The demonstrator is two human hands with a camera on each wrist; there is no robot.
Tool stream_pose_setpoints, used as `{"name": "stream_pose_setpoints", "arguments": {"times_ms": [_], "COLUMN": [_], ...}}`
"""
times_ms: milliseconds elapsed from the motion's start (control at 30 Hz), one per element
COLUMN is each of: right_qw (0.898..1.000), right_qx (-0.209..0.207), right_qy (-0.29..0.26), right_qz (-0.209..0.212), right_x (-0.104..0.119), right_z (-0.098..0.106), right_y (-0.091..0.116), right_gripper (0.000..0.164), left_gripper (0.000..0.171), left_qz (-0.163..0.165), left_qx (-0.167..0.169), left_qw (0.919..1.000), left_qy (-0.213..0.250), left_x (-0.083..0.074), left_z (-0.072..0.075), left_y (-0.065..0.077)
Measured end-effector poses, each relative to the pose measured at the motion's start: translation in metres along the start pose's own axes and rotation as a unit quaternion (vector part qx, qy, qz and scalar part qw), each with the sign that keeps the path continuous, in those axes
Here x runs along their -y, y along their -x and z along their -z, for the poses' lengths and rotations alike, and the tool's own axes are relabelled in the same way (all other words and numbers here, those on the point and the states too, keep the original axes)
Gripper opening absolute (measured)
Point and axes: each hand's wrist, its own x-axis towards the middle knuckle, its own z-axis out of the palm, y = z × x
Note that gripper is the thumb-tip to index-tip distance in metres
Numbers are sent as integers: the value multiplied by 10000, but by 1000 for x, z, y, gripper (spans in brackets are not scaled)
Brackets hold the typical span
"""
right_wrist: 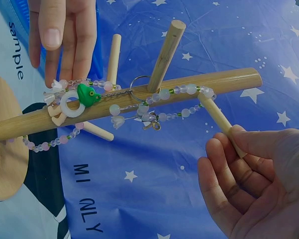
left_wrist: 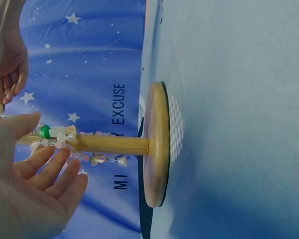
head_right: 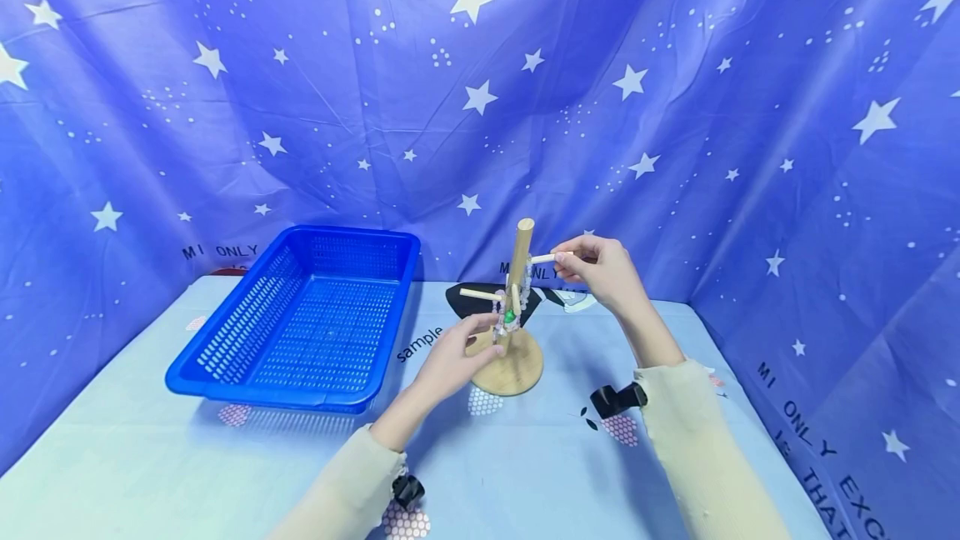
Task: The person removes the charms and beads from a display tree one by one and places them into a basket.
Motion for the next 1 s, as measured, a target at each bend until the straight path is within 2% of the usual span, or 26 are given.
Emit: {"name": "stream_pose_setpoints", "arguments": {"times_ms": [333,467,733,1000], "right_qw": [10000,10000,10000,10000], "right_qx": [-1,-6,-20,-44], "right_qy": [-4,-33,-73,-37], "right_qz": [0,22,35,6], "right_x": [1,1,2,2], "right_z": [0,0,-1,-1], "right_y": [1,2,2,3], "right_gripper": [34,35,35,35], "left_gripper": [44,43,34,25], "left_qz": [-102,-129,-256,-128], "left_qx": [37,12,-371,-624], "left_qw": [9987,9984,9979,9963], "left_qy": [500,545,458,575], "left_x": [1,1,1,1], "left_z": [-2,-3,-2,-1], "left_y": [-4,-5,-8,-11]}}
